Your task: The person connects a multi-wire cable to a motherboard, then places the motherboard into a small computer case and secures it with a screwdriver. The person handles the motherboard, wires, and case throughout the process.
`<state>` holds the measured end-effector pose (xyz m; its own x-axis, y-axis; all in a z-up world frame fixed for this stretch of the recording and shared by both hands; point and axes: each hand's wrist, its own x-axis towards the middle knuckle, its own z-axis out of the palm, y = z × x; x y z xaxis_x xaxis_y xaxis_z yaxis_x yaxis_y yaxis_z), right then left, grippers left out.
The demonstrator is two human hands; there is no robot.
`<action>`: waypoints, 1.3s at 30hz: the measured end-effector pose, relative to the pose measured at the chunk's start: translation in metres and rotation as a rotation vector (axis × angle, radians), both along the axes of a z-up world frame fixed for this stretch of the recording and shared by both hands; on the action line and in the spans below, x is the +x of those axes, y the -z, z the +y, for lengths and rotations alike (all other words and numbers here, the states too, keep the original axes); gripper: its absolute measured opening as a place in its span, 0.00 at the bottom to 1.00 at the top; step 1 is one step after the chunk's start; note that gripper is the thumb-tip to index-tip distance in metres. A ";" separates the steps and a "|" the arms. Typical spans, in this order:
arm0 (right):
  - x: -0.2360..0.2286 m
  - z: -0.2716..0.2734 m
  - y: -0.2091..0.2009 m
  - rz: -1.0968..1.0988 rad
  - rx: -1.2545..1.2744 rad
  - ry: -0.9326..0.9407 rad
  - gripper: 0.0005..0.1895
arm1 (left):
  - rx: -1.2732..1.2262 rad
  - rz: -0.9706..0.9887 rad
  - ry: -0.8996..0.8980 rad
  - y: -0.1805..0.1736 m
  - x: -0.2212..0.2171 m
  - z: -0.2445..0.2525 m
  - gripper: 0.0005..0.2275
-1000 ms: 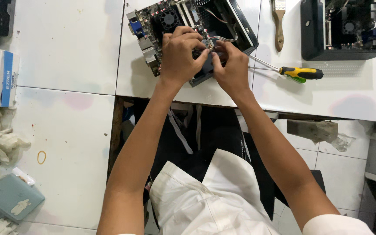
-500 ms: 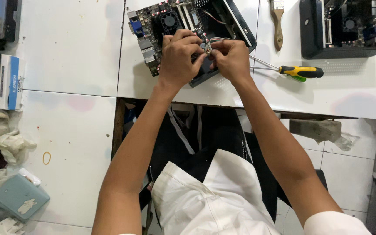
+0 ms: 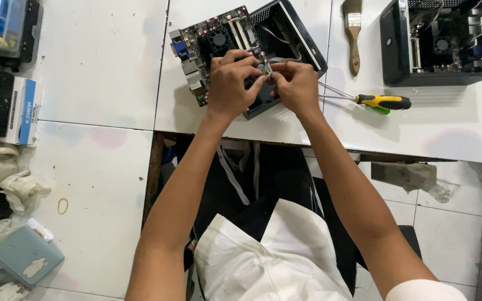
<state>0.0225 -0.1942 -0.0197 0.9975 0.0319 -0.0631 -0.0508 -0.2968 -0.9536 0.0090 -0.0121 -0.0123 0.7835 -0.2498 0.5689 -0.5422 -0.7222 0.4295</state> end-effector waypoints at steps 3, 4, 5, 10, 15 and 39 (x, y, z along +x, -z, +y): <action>0.000 0.000 0.003 -0.094 -0.211 0.003 0.08 | 0.062 -0.056 -0.023 0.003 0.001 -0.003 0.06; 0.001 -0.001 0.006 -0.106 -0.210 0.002 0.08 | 0.063 -0.067 -0.026 0.003 0.002 -0.003 0.06; 0.003 -0.001 0.009 -0.090 -0.209 -0.001 0.08 | 0.060 -0.049 -0.023 0.003 0.002 -0.003 0.06; 0.008 -0.004 0.028 -0.201 -0.283 0.030 0.11 | 0.032 0.019 -0.042 0.013 0.006 -0.001 0.02; -0.003 0.001 0.015 -0.159 -0.163 0.018 0.09 | 0.019 0.091 -0.007 0.015 0.006 0.005 0.05; 0.035 -0.081 0.039 -0.457 -0.646 0.088 0.19 | -1.185 0.733 -0.473 0.038 -0.020 0.107 0.30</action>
<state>0.0572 -0.2749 -0.0588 0.9262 0.0485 0.3738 0.2549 -0.8112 -0.5263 -0.0105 0.0946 -0.0507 0.8551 0.4247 -0.2973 0.2341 0.1954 0.9524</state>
